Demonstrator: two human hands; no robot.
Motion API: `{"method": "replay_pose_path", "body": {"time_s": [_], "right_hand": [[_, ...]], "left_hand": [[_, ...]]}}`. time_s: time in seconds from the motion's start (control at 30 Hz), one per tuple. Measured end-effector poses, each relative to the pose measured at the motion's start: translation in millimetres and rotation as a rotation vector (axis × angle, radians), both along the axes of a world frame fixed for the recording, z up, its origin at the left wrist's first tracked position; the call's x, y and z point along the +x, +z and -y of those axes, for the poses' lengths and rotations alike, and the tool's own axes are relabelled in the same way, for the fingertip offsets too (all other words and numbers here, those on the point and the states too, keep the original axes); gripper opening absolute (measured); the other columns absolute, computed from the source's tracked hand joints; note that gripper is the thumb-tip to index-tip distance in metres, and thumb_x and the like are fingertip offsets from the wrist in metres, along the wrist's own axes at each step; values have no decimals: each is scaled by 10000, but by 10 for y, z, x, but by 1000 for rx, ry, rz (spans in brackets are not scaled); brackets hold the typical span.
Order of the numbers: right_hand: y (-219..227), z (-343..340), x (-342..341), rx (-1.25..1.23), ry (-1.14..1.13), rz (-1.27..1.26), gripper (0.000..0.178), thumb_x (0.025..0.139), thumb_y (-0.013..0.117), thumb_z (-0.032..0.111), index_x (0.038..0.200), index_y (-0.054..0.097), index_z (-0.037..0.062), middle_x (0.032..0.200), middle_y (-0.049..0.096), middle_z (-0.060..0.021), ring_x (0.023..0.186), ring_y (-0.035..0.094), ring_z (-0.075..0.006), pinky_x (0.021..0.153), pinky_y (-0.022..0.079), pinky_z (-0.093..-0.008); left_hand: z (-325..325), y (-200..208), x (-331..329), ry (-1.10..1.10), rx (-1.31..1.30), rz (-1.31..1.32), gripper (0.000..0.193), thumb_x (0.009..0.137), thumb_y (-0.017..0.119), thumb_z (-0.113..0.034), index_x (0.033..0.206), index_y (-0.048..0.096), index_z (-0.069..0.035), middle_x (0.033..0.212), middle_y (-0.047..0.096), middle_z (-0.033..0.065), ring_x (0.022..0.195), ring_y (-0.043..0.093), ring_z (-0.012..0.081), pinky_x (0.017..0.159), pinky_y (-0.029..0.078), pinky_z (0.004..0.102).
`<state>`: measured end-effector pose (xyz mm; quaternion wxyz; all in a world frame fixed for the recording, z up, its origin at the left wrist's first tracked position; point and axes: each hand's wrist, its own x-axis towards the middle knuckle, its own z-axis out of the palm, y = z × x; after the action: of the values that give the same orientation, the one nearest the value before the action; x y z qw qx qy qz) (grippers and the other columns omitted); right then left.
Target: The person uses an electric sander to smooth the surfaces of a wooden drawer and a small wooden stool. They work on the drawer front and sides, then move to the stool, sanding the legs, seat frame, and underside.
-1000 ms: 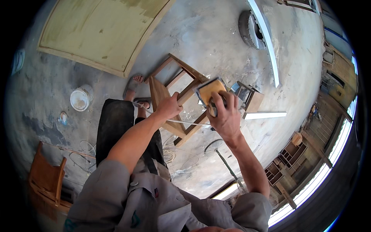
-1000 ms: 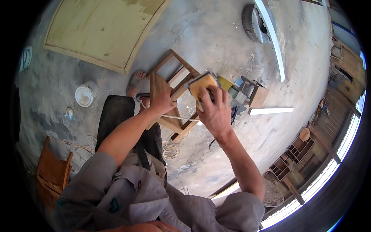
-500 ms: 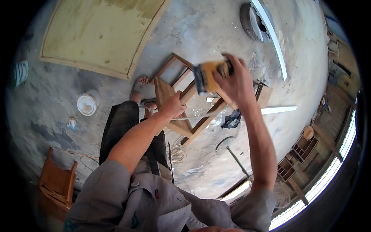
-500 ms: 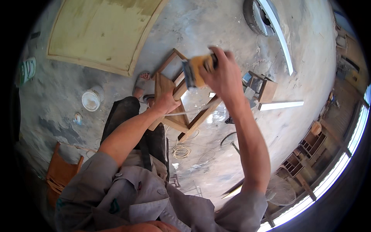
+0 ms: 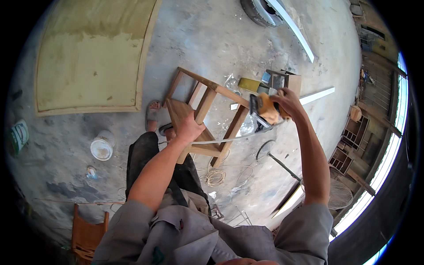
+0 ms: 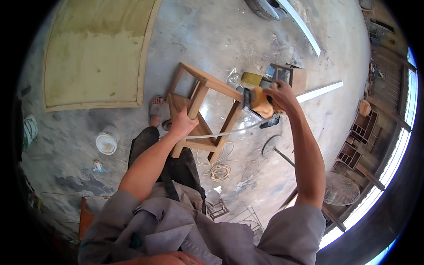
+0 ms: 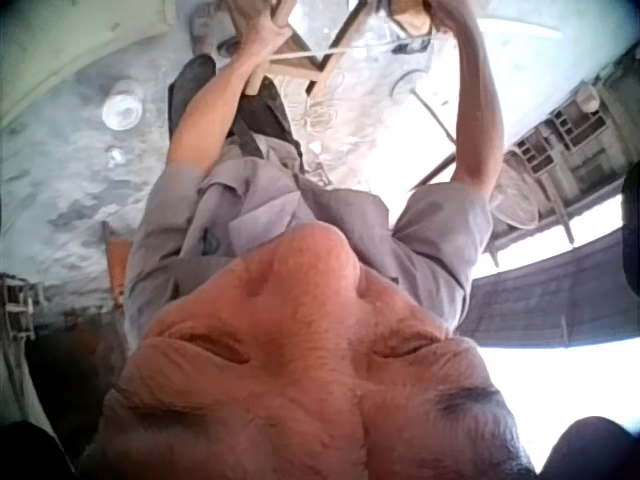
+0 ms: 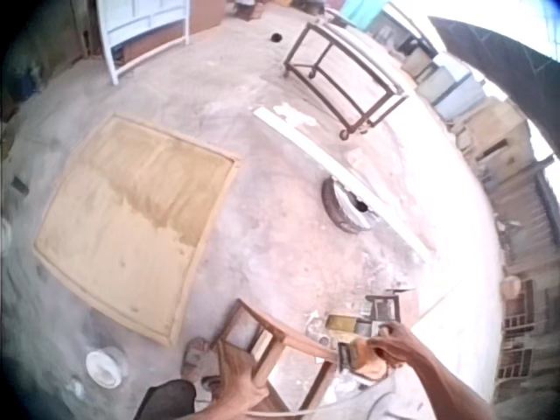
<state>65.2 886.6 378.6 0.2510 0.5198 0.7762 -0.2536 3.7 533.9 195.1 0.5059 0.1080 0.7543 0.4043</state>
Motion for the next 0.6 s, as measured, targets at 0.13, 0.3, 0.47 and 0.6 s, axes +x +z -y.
{"method": "replay_pose_path", "body": {"time_s": [0.13, 0.3, 0.47, 0.6], "right_hand": [[-30, 233, 163, 104, -42, -83, 654, 778, 786, 324, 1310, 631, -25, 1122, 718, -249, 1003, 717, -315, 886, 558, -381], [36, 1063, -712, 187, 226, -298, 690, 814, 775, 388, 1372, 583, 29, 1259, 650, -290, 1167, 650, -406, 1034, 499, -452], [5, 1254, -754, 271, 351, -492, 690, 794, 804, 377, 1350, 578, 37, 1194, 639, -289, 1129, 639, -463, 1002, 516, -462], [100, 1126, 74, 347, 196, -352, 701, 798, 818, 370, 1344, 553, 19, 1266, 590, -296, 1112, 651, -433, 1004, 521, -450]], "left_hand": [[25, -23, 13, 14, 8, 3, 513, 831, 730, -267, 1259, 590, -22, 996, 715, 298, 986, 700, 458, 839, 563, 493], [36, -95, 13, -23, -28, -37, 595, 801, 753, -294, 1294, 571, -15, 1025, 726, 276, 992, 710, 429, 862, 559, 478], [179, -31, -27, -32, -26, 75, 594, 801, 782, -285, 1277, 563, -5, 987, 735, 223, 926, 721, 393, 828, 560, 457], [448, 114, 209, -50, -39, 91, 594, 831, 768, -258, 1300, 533, 20, 1149, 659, 240, 1096, 635, 387, 943, 502, 462]]}}
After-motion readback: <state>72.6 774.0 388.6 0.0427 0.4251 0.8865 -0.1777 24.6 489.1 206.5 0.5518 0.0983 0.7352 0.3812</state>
